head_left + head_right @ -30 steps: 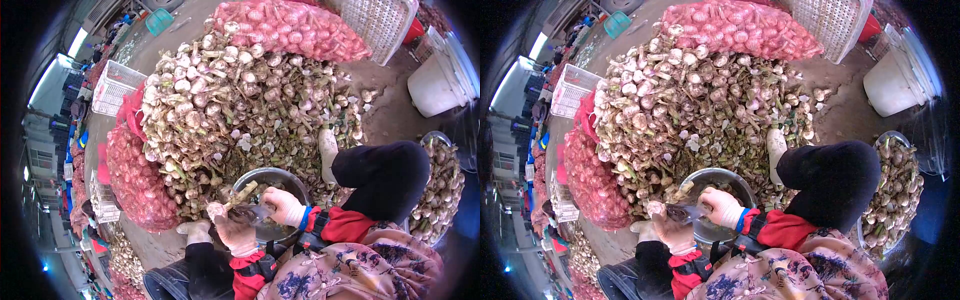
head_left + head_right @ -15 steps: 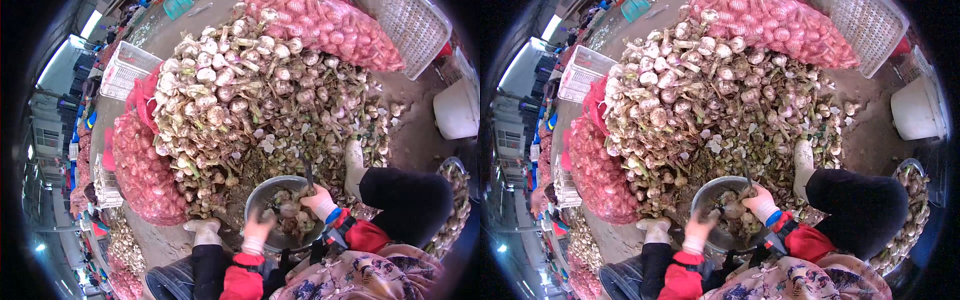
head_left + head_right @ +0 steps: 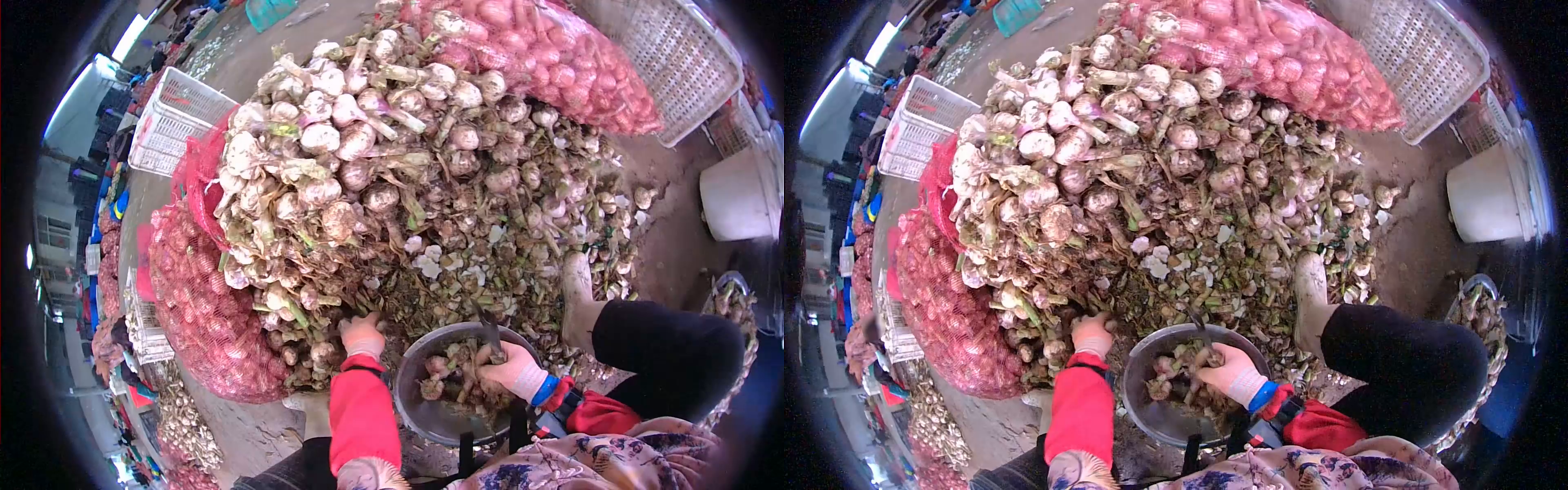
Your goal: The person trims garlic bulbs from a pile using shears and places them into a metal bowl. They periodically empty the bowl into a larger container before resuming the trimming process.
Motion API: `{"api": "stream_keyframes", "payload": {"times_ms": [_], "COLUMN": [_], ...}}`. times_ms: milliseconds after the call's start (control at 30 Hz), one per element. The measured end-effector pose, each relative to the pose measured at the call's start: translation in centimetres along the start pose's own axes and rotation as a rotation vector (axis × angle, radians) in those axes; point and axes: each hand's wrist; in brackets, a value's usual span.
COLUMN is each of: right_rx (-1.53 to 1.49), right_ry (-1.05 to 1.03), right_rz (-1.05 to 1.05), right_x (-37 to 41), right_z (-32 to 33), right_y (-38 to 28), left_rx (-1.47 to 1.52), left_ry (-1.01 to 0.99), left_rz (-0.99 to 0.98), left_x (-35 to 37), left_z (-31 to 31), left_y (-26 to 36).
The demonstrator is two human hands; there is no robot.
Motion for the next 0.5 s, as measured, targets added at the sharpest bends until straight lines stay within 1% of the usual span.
{"api": "stream_keyframes", "payload": {"times_ms": [33, 100, 133, 167, 200, 233, 300, 333, 367, 433, 467, 500], "right_rx": [-0.013, -0.195, 0.037, -0.043, -0.039, -0.034, -0.241, -0.294, -0.298, -0.314, -0.322, -0.328], "right_ry": [0.006, 0.021, 0.043, 0.105, 0.096, 0.086, -0.023, -0.084, -0.083, -0.147, -0.208, -0.265], "right_rz": [-0.003, 0.159, 0.214, 0.437, 0.474, 0.513, 0.566, 0.486, 0.495, 0.403, 0.29, 0.174], "right_x": [0.6, 2.1, 2.3, 1.6, 2.4, 3.2, 4.1, 5.6, 6.1, 6.9, 8.1, 9.3], "right_z": [-0.2, -0.4, -0.4, -1.1, -1.1, -1.0, -1.7, -1.7, -1.6, -1.2, -0.5, 0.2], "right_y": [-1.1, -3.2, -3.0, -1.6, -2.4, -3.4, -4.1, -4.6, -4.5, -4.0, -4.5, -5.0], "left_rx": [-0.01, 0.994, 1.353, 1.71, 1.739, 1.587, 1.874, 1.804, 1.732, 1.748, 1.742, 1.637], "left_ry": [-0.006, -0.012, -0.076, -0.145, -0.116, -0.082, -0.186, -0.149, -0.114, -0.01, -0.009, 0.069], "left_rz": [-0.009, -0.071, -0.03, 0.018, 0.065, -0.085, -0.082, -0.144, -0.205, -0.317, -0.323, -0.311], "left_x": [1.0, 3.9, 6.7, 9.4, 11.3, 14.2, 17.3, 18.6, 19.8, 22.2, 22.7, 22.7], "left_z": [0.8, 2.5, 5.0, 7.1, 7.3, 9.3, 8.4, 7.6, 6.9, 6.1, 5.5, 4.6], "left_y": [0.5, 1.9, 4.1, 6.4, 7.0, 9.2, 10.2, 11.2, 12.2, 13.6, 13.4, 12.8]}}
Point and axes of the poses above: each hand's wrist, its own x-axis away from the middle knuckle, its own z-axis out of the back of the hand, y = z × x, and after that the axes turned 15 degrees about x, right-handed
